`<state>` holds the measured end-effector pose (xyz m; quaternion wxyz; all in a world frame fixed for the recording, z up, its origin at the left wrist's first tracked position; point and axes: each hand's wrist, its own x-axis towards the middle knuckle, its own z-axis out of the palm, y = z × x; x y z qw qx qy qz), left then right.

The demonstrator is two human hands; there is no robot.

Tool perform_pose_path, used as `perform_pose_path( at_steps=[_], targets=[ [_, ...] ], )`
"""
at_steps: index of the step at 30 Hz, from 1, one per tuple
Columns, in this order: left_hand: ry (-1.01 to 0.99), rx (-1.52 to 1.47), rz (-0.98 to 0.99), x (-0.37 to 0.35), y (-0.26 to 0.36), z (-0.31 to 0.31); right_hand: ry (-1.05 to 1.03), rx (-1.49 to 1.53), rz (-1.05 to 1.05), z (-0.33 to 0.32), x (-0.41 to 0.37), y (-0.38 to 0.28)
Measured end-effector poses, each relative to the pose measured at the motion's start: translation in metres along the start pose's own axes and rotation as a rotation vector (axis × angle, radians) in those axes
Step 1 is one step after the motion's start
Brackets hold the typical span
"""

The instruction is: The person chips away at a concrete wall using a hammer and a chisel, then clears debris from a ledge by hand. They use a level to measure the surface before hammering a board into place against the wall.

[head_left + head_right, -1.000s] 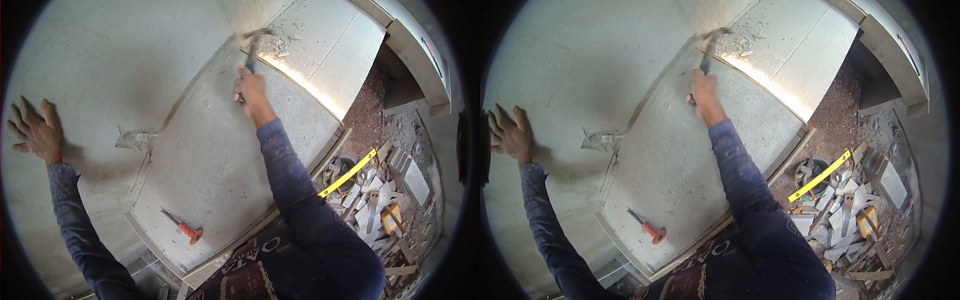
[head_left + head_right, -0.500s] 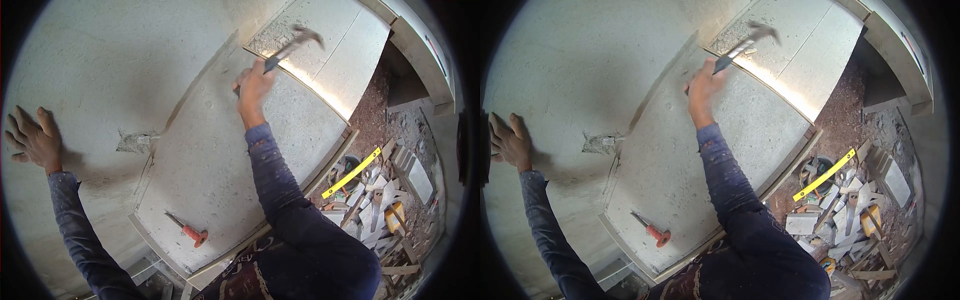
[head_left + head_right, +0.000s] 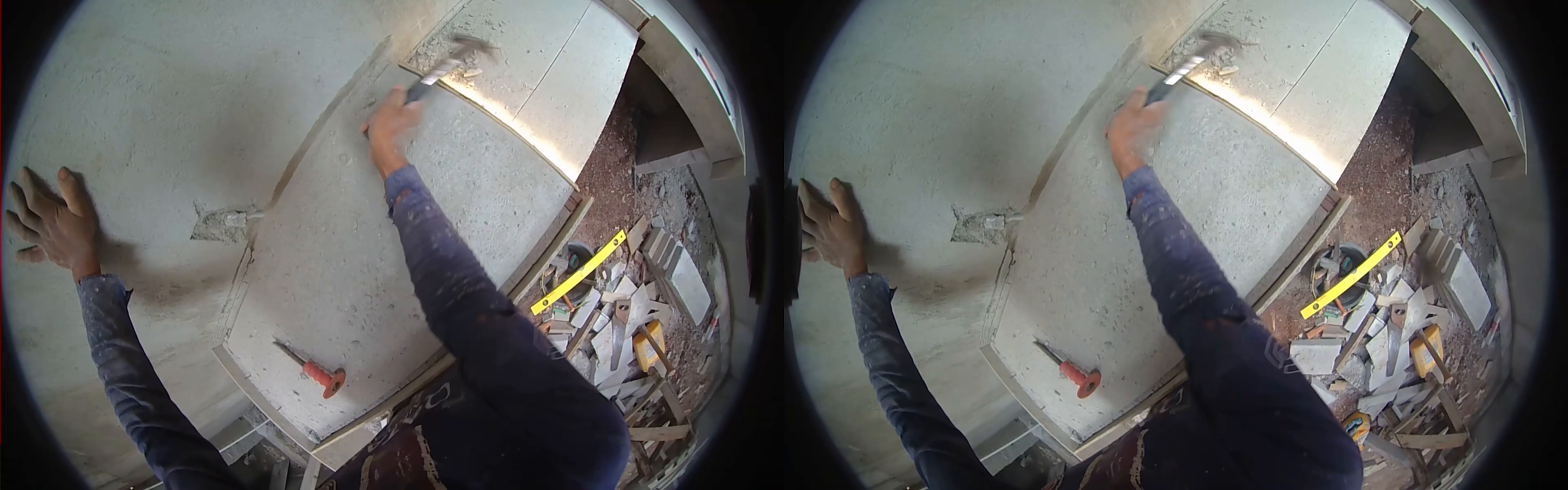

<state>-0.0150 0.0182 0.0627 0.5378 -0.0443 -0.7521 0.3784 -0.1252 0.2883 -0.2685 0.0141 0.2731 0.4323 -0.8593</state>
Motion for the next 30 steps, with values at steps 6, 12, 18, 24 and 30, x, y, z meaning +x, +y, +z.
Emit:
perform_pose_path(
  at_steps=[6, 12, 18, 24, 30],
  targets=[
    [0.023, -0.041, -0.006, 0.002, -0.004, 0.004, -0.383, -0.334, 0.259, -0.048, -0.026, -0.023],
    [0.071, -0.025, 0.003, 0.0, 0.0, 0.005, -0.182, -0.16, -0.055, -0.017, -0.009, -0.008],
    [-0.282, 0.787, -0.014, 0.002, -0.001, -0.008, -0.734, -0.364, 0.582, -0.071, -0.092, 0.002],
    [-0.194, 0.177, -0.038, 0.005, -0.006, -0.018, -0.664, -0.297, 0.184, -0.228, -0.235, -0.082],
    [-0.619, -0.225, -0.124, -0.042, -0.056, 0.11, 0.053, -0.943, -0.784, -0.414, -0.298, -0.058]
  ],
)
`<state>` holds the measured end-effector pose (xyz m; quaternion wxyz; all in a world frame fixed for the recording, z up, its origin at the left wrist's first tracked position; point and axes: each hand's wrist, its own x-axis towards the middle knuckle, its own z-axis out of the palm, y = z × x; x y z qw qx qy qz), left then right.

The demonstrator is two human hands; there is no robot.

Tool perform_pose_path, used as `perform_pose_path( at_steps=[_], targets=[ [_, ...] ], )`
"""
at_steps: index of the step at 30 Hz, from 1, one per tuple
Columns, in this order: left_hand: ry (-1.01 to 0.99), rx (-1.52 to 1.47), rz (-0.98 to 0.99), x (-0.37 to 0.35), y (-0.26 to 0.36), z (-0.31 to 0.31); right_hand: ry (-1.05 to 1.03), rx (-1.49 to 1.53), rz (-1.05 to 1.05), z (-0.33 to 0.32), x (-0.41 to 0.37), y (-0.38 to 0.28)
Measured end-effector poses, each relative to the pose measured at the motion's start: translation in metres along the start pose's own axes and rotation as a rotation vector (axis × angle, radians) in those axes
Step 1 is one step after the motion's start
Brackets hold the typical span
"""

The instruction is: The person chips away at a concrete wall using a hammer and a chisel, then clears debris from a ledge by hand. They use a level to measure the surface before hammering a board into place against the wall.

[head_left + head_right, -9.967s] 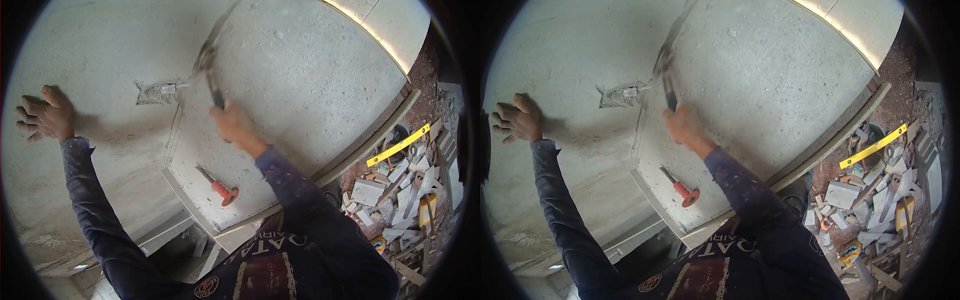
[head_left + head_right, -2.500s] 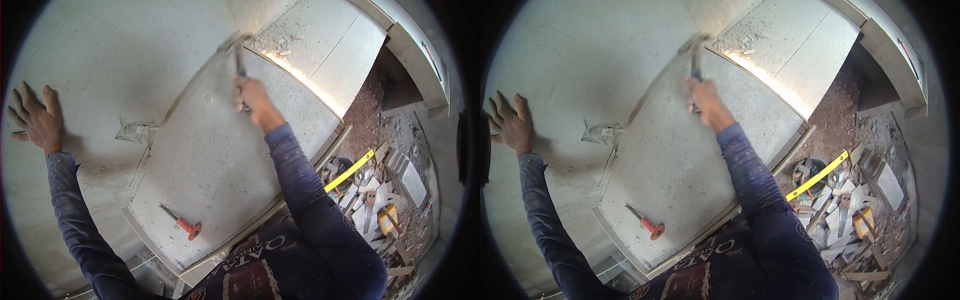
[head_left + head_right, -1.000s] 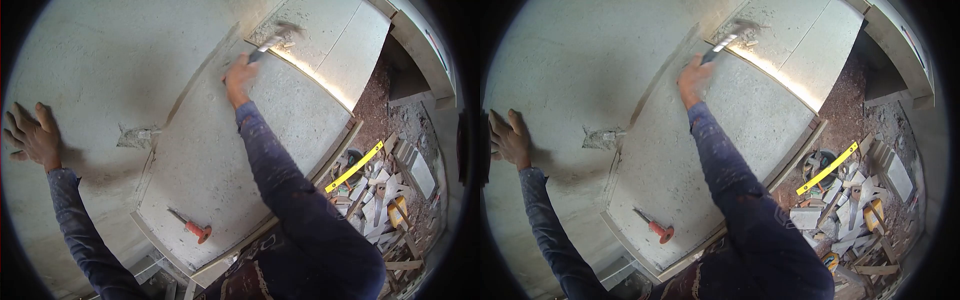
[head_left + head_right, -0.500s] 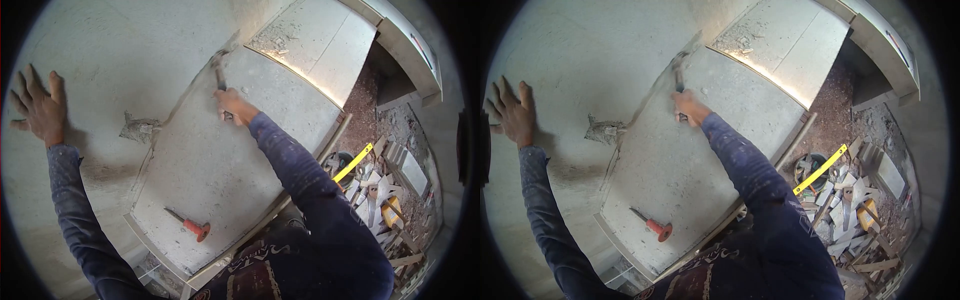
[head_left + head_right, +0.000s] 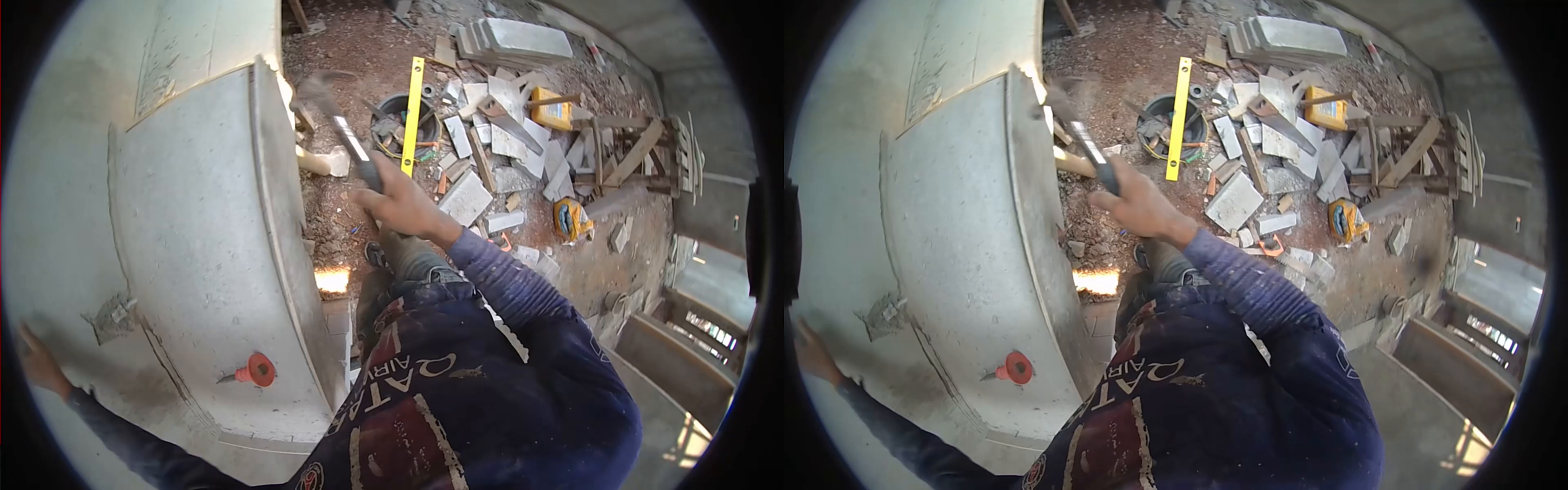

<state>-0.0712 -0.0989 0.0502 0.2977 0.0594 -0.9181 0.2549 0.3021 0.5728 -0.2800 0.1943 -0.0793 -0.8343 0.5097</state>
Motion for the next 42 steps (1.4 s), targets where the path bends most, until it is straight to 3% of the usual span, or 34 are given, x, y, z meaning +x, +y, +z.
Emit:
perform_pose_path(
  at_steps=[1, 2, 3, 4, 5, 6, 7, 8, 12, 14, 15, 17, 19, 20, 21, 23, 25, 27, 29, 31, 32, 34, 35, 36, 37, 40, 42],
  targets=[
    [0.157, -0.29, 0.141, -0.06, 0.081, -0.058, 0.03, -0.084, 0.043, -0.023, -0.02, 0.017],
    [0.277, -0.551, 0.324, -0.122, 0.168, -0.123, -0.062, 0.425, 0.583, -0.052, -0.028, 0.011],
    [0.096, -0.849, 0.253, -0.184, 0.242, -0.178, -0.163, 0.952, 1.109, -0.079, -0.038, 0.005],
    [-0.213, -1.09, 0.145, -0.236, 0.283, -0.197, -0.118, 1.016, 1.133, -0.091, -0.056, 0.015],
    [-0.207, -1.285, 0.444, -0.278, 0.334, -0.215, -0.08, 1.083, 1.157, -0.096, -0.071, 0.028],
    [-0.374, -1.293, 0.579, -0.31, 0.38, -0.236, -0.08, 1.094, 1.166, -0.101, -0.081, 0.042],
    [-0.606, -1.444, 0.361, -0.357, 0.427, -0.231, -0.097, 1.343, 1.173, -0.107, -0.091, 0.055],
    [-1.124, -1.627, -0.03, -0.385, 0.477, -0.251, -0.108, 1.594, 1.18, -0.114, -0.101, 0.062],
    [-1.102, -1.763, 0.02, -0.457, 0.631, -0.24, -0.232, 1.689, 1.213, -0.144, -0.097, 0.076],
    [-1.504, -1.962, -0.026, -0.471, 0.685, -0.236, -0.279, 1.674, 1.266, -0.164, -0.093, 0.099],
    [-1.54, -1.949, -0.023, -0.48, 0.705, -0.229, -0.339, 1.657, 1.318, -0.174, -0.095, 0.111],
    [-1.806, -1.914, -0.104, -0.5, 0.745, -0.208, -0.32, 1.699, 1.375, -0.188, -0.104, 0.152],
    [-1.866, -1.874, -0.093, -0.539, 0.782, -0.185, -0.244, 1.597, 1.491, -0.194, -0.113, 0.194],
    [-1.853, -1.793, -0.276, -0.569, 0.799, -0.165, -0.189, 1.562, 1.567, -0.199, -0.116, 0.219],
    [-1.834, -1.699, -0.453, -0.599, 0.812, -0.144, -0.185, 1.574, 1.593, -0.197, -0.118, 0.247],
    [-1.868, -1.541, -0.483, -0.643, 0.816, -0.107, -0.114, 0.893, 1.589, -0.186, -0.133, 0.313],
    [-1.943, -1.399, -0.263, -0.676, 0.801, -0.094, -0.148, 0.14, 1.537, -0.162, -0.168, 0.41],
    [-1.873, -1.473, 0.007, -0.698, 0.773, -0.09, -0.286, 0.117, 1.645, -0.163, -0.178, 0.502],
    [-1.991, -1.258, -0.16, -0.724, 0.732, -0.09, -0.246, 0.381, 1.802, -0.176, -0.167, 0.549],
    [-2.078, -0.911, -0.346, -0.724, 0.699, -0.099, -0.426, -0.221, 1.371, -0.18, -0.168, 0.577],
    [-2.06, -0.92, -0.394, -0.736, 0.674, -0.097, -0.437, -0.214, 1.372, -0.174, -0.166, 0.58],
    [-2.033, -0.942, -0.454, -0.754, 0.635, -0.099, -0.108, -0.881, 0.798, -0.152, -0.147, 0.575],
    [-2.012, -0.885, -0.401, -0.758, 0.622, -0.106, -0.195, -0.529, 1.102, -0.143, -0.1, 0.548],
    [-1.991, -0.823, -0.35, -0.762, 0.612, -0.114, -0.172, -0.492, 0.803, -0.121, -0.097, 0.549],
    [-1.985, -0.825, -0.367, -0.763, 0.607, -0.122, -0.309, -0.468, 0.661, -0.108, -0.071, 0.531],
    [-2.017, -0.831, -0.259, -0.757, 0.614, -0.149, -0.515, -0.584, 0.627, -0.05, -0.036, 0.541],
    [-2.022, -0.865, -0.383, -0.743, 0.631, -0.171, -0.608, -0.624, 0.652, -0.027, -0.029, 0.565]
  ],
)
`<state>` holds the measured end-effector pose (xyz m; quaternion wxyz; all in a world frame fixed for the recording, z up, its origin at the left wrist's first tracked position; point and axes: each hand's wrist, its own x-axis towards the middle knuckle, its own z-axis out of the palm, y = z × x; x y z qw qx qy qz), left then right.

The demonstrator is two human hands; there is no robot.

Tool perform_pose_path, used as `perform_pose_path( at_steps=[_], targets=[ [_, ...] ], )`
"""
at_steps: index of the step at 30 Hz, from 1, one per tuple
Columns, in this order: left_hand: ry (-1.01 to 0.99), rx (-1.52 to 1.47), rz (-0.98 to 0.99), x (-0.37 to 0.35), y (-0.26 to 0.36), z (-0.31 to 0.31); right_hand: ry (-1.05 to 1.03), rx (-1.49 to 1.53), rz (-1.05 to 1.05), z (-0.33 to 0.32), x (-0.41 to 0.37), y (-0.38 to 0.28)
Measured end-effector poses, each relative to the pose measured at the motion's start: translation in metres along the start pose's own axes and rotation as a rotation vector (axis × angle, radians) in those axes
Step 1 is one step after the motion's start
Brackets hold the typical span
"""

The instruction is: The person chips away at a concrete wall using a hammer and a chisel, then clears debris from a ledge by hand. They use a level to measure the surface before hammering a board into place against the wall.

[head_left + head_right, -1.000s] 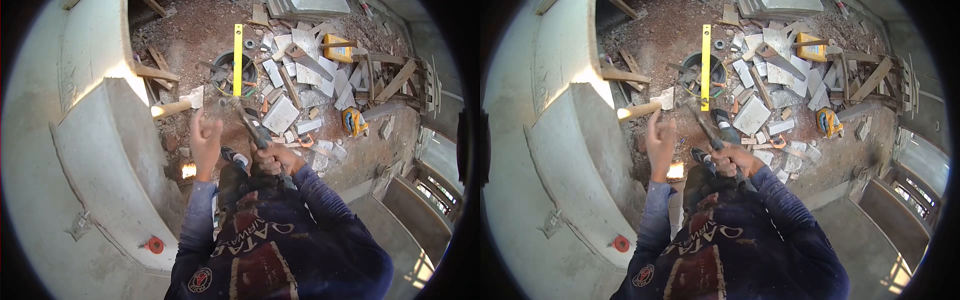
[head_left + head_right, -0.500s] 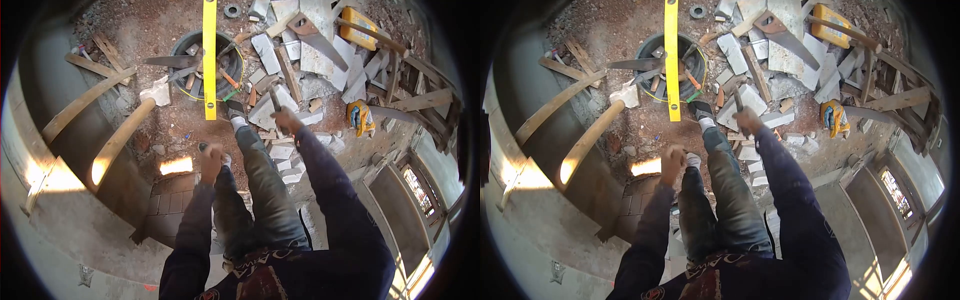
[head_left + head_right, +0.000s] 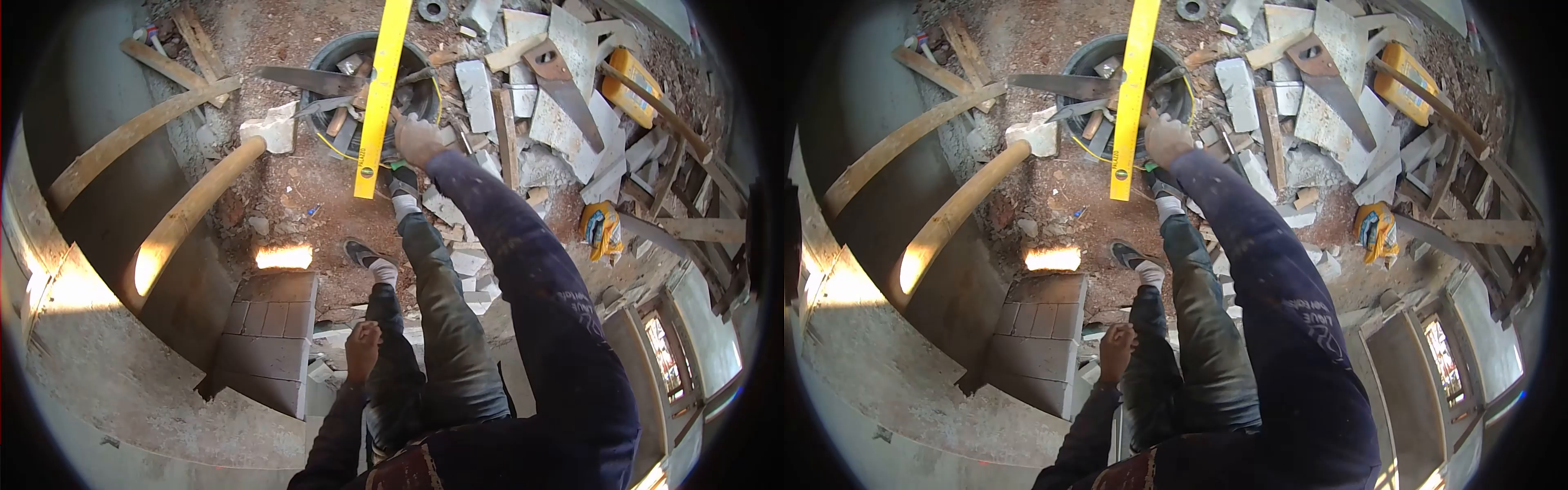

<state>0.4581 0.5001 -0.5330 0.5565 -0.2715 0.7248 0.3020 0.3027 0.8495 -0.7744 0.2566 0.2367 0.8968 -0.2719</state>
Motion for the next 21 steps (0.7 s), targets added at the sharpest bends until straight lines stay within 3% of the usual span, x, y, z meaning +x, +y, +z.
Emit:
perform_pose_path(
  at_steps=[2, 3, 5, 6, 8, 10, 12, 14, 15, 21],
  targets=[
    [-0.009, -0.167, -0.025, -0.012, 0.015, 0.01, -0.369, -0.434, -0.268, 0.022, 0.029, 0.008],
    [-0.004, -0.18, -0.022, -0.018, 0.024, 0.012, -0.366, -0.442, -0.278, 0.015, 0.035, 0.005],
    [-0.011, -0.302, 0.032, -0.027, 0.039, 0.017, -0.504, -0.139, -0.081, -0.003, 0.046, 0.0],
    [0.003, -0.331, 0.049, -0.032, 0.039, 0.018, -0.468, -0.211, -0.246, -0.005, 0.047, 0.006],
    [0.022, -0.367, 0.069, -0.04, 0.037, 0.019, -0.329, -0.052, -0.039, -0.027, 0.02, 0.013],
    [0.03, -0.368, 0.103, -0.047, 0.029, 0.018, -0.186, -0.142, -0.01, -0.035, -0.016, 0.032],
    [0.042, -0.395, 0.134, -0.048, 0.014, 0.022, -0.068, 0.065, 0.159, -0.057, -0.06, 0.035],
    [0.048, -0.41, 0.15, -0.051, 0.0, 0.026, -0.022, 0.15, 0.18, -0.075, -0.091, 0.039],
    [0.069, -0.361, 0.172, -0.05, -0.006, 0.028, 0.116, 0.155, 0.077, -0.074, -0.107, 0.041],
    [0.134, -0.236, 0.316, -0.054, -0.029, 0.028, 0.342, 0.045, 0.102, -0.08, -0.143, 0.012]
  ],
)
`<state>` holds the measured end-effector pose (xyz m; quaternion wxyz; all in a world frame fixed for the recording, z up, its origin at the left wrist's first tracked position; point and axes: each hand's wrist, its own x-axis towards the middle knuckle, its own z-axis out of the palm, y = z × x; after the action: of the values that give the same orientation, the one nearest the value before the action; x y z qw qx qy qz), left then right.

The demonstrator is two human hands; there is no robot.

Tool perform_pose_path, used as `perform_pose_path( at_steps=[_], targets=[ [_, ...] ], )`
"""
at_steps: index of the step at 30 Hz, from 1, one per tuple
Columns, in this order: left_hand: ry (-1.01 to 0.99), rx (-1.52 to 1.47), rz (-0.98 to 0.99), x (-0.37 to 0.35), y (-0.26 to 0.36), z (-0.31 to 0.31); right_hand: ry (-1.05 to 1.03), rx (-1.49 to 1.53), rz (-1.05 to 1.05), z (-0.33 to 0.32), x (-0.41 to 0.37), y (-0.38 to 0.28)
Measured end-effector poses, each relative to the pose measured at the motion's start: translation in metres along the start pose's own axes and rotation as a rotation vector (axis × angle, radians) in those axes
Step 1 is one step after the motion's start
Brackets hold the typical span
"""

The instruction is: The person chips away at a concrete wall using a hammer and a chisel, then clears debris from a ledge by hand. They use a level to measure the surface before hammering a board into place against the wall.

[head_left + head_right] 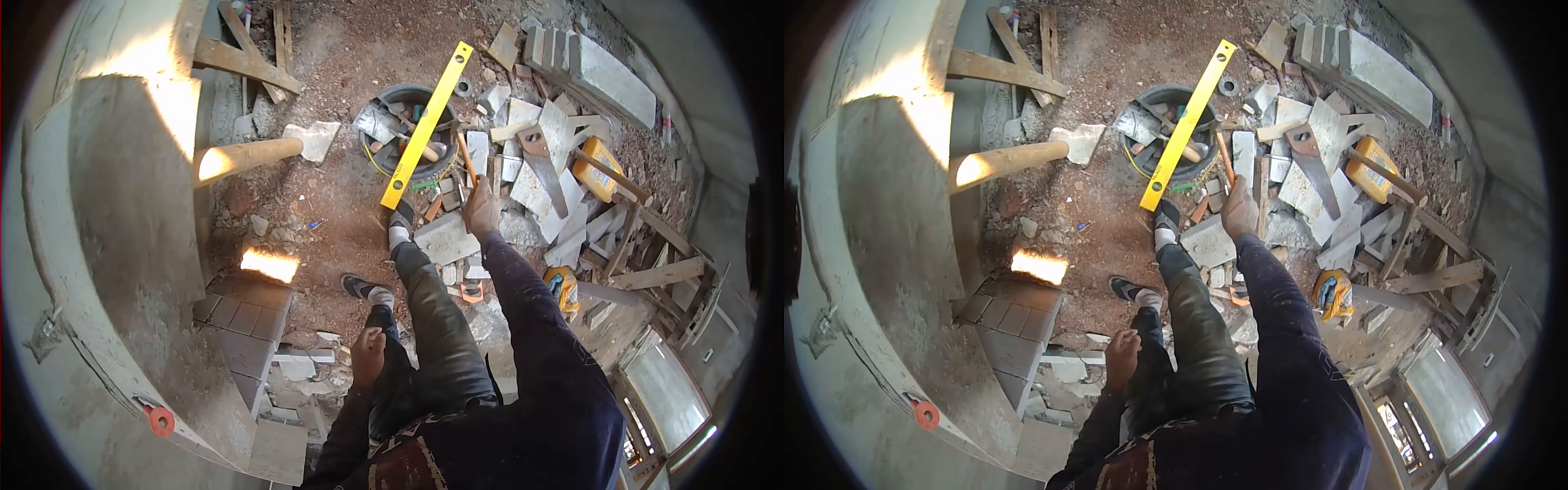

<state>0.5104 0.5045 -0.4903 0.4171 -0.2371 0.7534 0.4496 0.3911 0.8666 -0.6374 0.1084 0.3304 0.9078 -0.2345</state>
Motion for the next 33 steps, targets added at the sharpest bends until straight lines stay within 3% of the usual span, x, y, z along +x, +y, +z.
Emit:
perform_pose_path(
  at_steps=[2, 7, 11, 14, 15, 17, 22, 26, 29, 30, 32, 33],
  targets=[
    [0.001, 0.028, 0.022, -0.013, -0.007, -0.008, -0.002, 0.009, 0.082, -0.021, -0.009, -0.015],
    [0.098, 0.085, 0.269, -0.042, -0.024, -0.03, 0.264, 0.104, -0.168, -0.089, -0.068, -0.065],
    [0.183, -0.03, 0.511, -0.083, 0.0, -0.059, 0.329, 0.167, -0.379, -0.153, -0.139, -0.127],
    [0.196, -0.066, 0.483, -0.136, 0.035, -0.1, 0.354, 0.264, -0.512, -0.186, -0.194, -0.181],
    [0.233, -0.087, 0.498, -0.148, 0.033, -0.111, 0.265, 0.278, -0.498, -0.193, -0.212, -0.201],
    [0.382, -0.152, 0.622, -0.165, 0.028, -0.137, 0.166, 0.277, -0.455, -0.201, -0.249, -0.238],
    [0.648, -0.383, 0.894, -0.235, 0.066, -0.212, 0.151, 0.356, -0.753, -0.195, -0.319, -0.289],
    [0.637, -0.72, 1.071, -0.265, 0.1, -0.248, 0.151, 0.384, -0.969, -0.196, -0.364, -0.32],
    [0.614, -0.775, 1.169, -0.264, 0.111, -0.265, 0.134, 0.318, -1.095, -0.193, -0.385, -0.332],
    [0.674, -0.794, 1.158, -0.263, 0.106, -0.268, 0.098, 0.318, -1.144, -0.191, -0.389, -0.334],
    [0.556, -0.717, 1.105, -0.253, 0.098, -0.276, 0.051, 0.308, -1.179, -0.186, -0.39, -0.338],
    [0.598, -0.738, 1.1, -0.244, 0.094, -0.279, 0.027, 0.303, -1.216, -0.182, -0.386, -0.341]
  ],
)
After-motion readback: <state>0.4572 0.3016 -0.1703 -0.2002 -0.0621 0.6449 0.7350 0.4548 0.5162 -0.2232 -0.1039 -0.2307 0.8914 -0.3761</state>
